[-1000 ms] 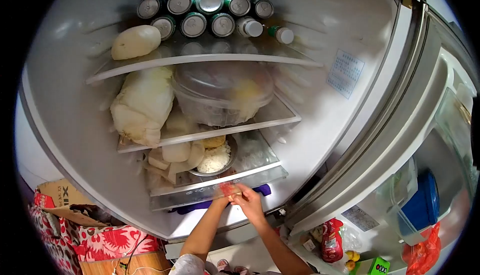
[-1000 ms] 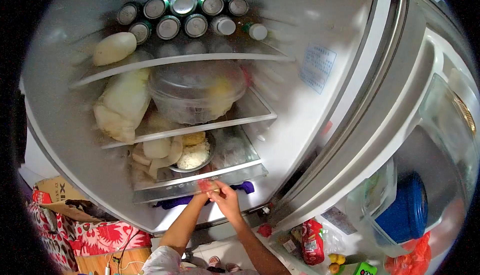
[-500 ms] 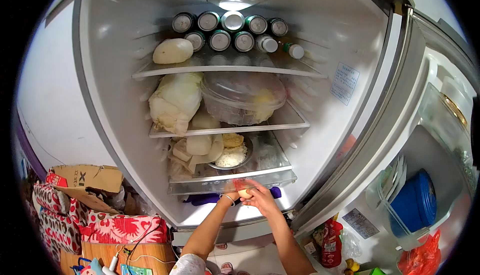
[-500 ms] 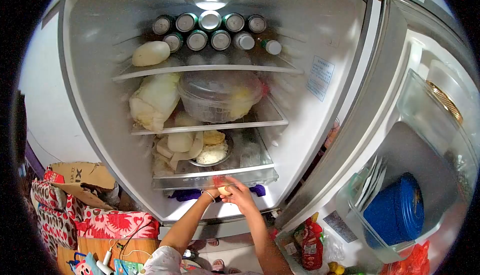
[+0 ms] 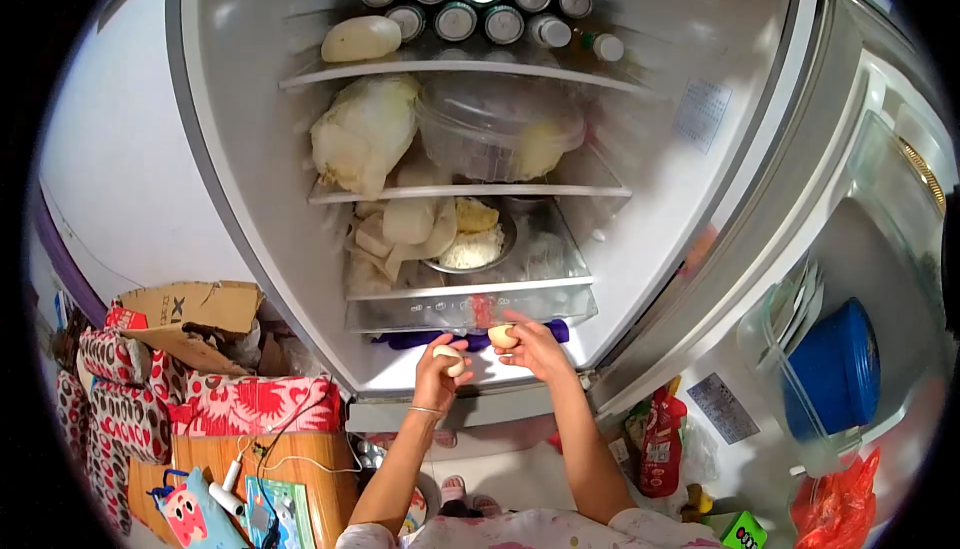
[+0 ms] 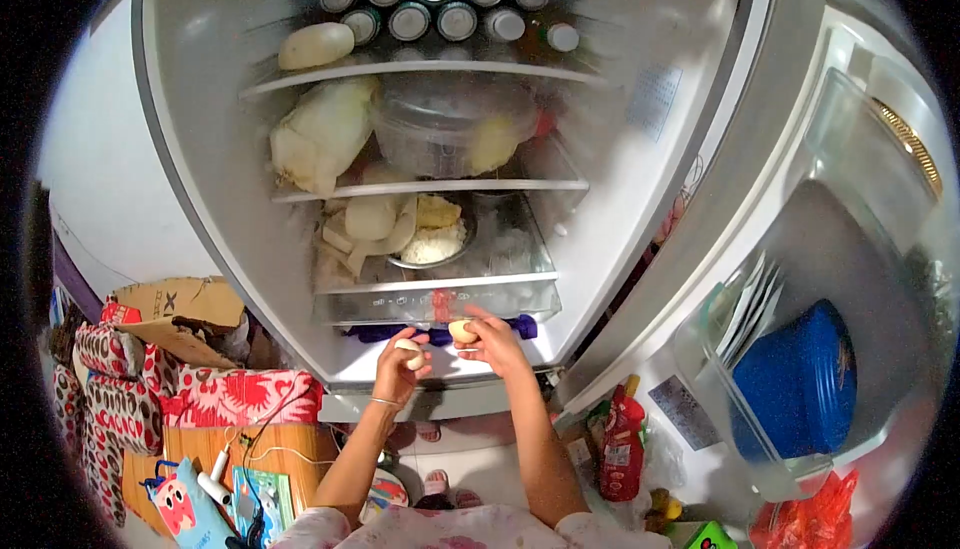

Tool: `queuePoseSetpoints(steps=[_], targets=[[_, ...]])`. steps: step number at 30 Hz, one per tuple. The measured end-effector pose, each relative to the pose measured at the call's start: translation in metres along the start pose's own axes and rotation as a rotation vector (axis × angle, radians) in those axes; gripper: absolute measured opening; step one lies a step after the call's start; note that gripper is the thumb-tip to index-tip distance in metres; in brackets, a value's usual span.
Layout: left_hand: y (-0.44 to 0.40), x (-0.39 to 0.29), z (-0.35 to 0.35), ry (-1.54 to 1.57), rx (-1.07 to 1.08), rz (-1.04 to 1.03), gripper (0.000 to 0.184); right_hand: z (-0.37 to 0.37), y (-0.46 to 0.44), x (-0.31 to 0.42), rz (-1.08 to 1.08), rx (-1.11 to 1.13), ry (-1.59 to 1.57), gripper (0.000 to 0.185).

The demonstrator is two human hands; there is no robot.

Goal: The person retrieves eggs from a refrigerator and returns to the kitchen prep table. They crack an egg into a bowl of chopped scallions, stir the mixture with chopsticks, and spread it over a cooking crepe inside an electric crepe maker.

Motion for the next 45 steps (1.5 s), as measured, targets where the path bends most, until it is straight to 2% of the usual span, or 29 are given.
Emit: queuePoseSetpoints(steps=[2, 3, 7, 10, 12, 15, 17, 19, 22, 23, 24, 25, 26, 27, 28, 30, 32, 34, 36, 37, 39, 40, 41, 42, 43, 44, 45], targets=[[0.002, -0.007, 0.001, 0.198, 0.032, -0.005, 0.039, 0.002, -0.002, -0.009, -0.027, -0.017, -0.028, 0.047], [0.003, -0.015, -0.002, 0.209, -0.004, 0.004, 0.047, 0.002, -0.002, -0.012, -0.035, -0.044, -0.029, 0.044], [-0.013, -0.015, -0.001, 0.298, -0.042, 0.012, 0.026, 0.006, -0.014, -0.030, -0.032, -0.015, -0.088, 0.032], [-0.018, -0.008, 0.005, 0.204, -0.091, 0.045, 0.025, 0.015, -0.010, -0.066, 0.077, -0.095, -0.158, 0.026], [-0.022, -0.008, 0.006, 0.243, -0.085, 0.061, 0.018, 0.004, 0.028, -0.096, 0.153, -0.073, -0.277, 0.028], [-0.027, -0.005, 0.010, 0.310, -0.132, 0.048, 0.017, 0.008, 0.062, -0.167, 0.036, -0.053, -0.199, 0.032], [-0.020, -0.002, 0.011, 0.318, -0.162, 0.019, 0.017, 0.006, 0.078, -0.178, 0.005, -0.086, -0.200, 0.032], [-0.005, 0.004, 0.013, 0.353, -0.203, -0.005, 0.017, 0.005, 0.096, -0.167, 0.151, -0.141, -0.069, 0.038], [0.037, 0.020, 0.007, 0.426, -0.242, -0.077, 0.021, -0.010, 0.123, -0.124, 0.398, -0.229, 0.064, 0.036], [0.057, 0.026, -0.002, 0.558, -0.282, 0.034, 0.026, -0.017, 0.132, -0.114, 0.407, -0.237, 0.056, 0.036], [0.075, 0.036, -0.006, 0.572, -0.199, 0.096, 0.030, -0.027, 0.151, -0.097, 0.565, -0.340, 0.264, 0.036], [0.099, 0.041, -0.012, 0.514, -0.217, 0.162, 0.034, -0.038, 0.169, -0.086, 0.720, -0.444, 0.477, 0.036], [0.115, 0.054, -0.009, 0.588, -0.185, 0.218, 0.040, -0.041, 0.179, -0.083, 0.729, -0.452, 0.474, 0.036], [0.131, 0.058, -0.014, 0.575, -0.129, 0.233, 0.042, -0.055, 0.192, -0.078, 0.847, -0.469, 0.779, 0.039], [0.150, 0.061, -0.018, 0.570, -0.081, 0.331, 0.046, -0.070, 0.201, -0.081, 0.953, -0.482, 1.088, 0.042], [0.174, 0.067, -0.011, 0.694, -0.100, 0.420, 0.047, -0.078, 0.208, -0.101, 0.941, -0.503, 1.131, 0.043], [0.199, 0.053, -0.006, 0.769, -0.162, 0.451, 0.048, -0.097, 0.217, -0.120, 0.928, -0.360, 1.246, 0.042], [0.222, 0.044, 0.018, 0.583, -0.259, 0.404, 0.045, -0.112, 0.231, -0.140, 0.899, -0.324, 1.290, 0.044], [0.245, 0.031, 0.036, 0.740, -0.216, 0.398, 0.045, -0.126, 0.251, -0.159, 0.784, -0.205, 1.157, 0.045], [0.259, 0.023, 0.048, 0.751, -0.370, 0.367, 0.045, -0.122, 0.263, -0.173, 0.721, -0.204, 1.075, 0.042], [0.285, 0.010, 0.079, 0.779, -0.330, 0.370, 0.043, -0.078, 0.287, -0.228, 0.558, -0.255, 1.105, 0.043], [0.296, -0.003, 0.089, 0.815, -0.347, 0.343, 0.042, -0.010, 0.292, -0.294, 0.044, -0.362, 0.727, 0.036], [0.305, -0.005, 0.114, 0.795, -0.325, 0.308, 0.043, 0.035, 0.325, -0.331, -0.225, -0.449, 0.536, 0.031], [0.313, -0.008, 0.137, 0.774, -0.308, 0.276, 0.043, 0.091, 0.361, -0.360, -0.320, -0.557, 0.412, 0.032], [0.322, -0.023, 0.149, 0.771, -0.440, 0.195, 0.044, 0.155, 0.407, -0.373, -0.255, -0.789, 0.519, 0.032], [0.332, -0.042, 0.146, 0.822, -0.394, 0.196, 0.035, 0.216, 0.459, -0.375, -0.206, -1.109, 0.819, 0.032], [0.338, -0.048, 0.159, 0.823, -0.402, 0.208, 0.039, 0.252, 0.511, -0.357, -0.247, -1.467, 1.144, 0.033]])
Point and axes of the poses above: each hand's wrist, its own y-axis away from the middle knuckle, its own z-axis out of the back of the hand, x = y × z, the point moved 6 cm from there along -y, towards the middle knuckle, and after that the axes turned 11 degrees about -z, right-handed, at the moved point
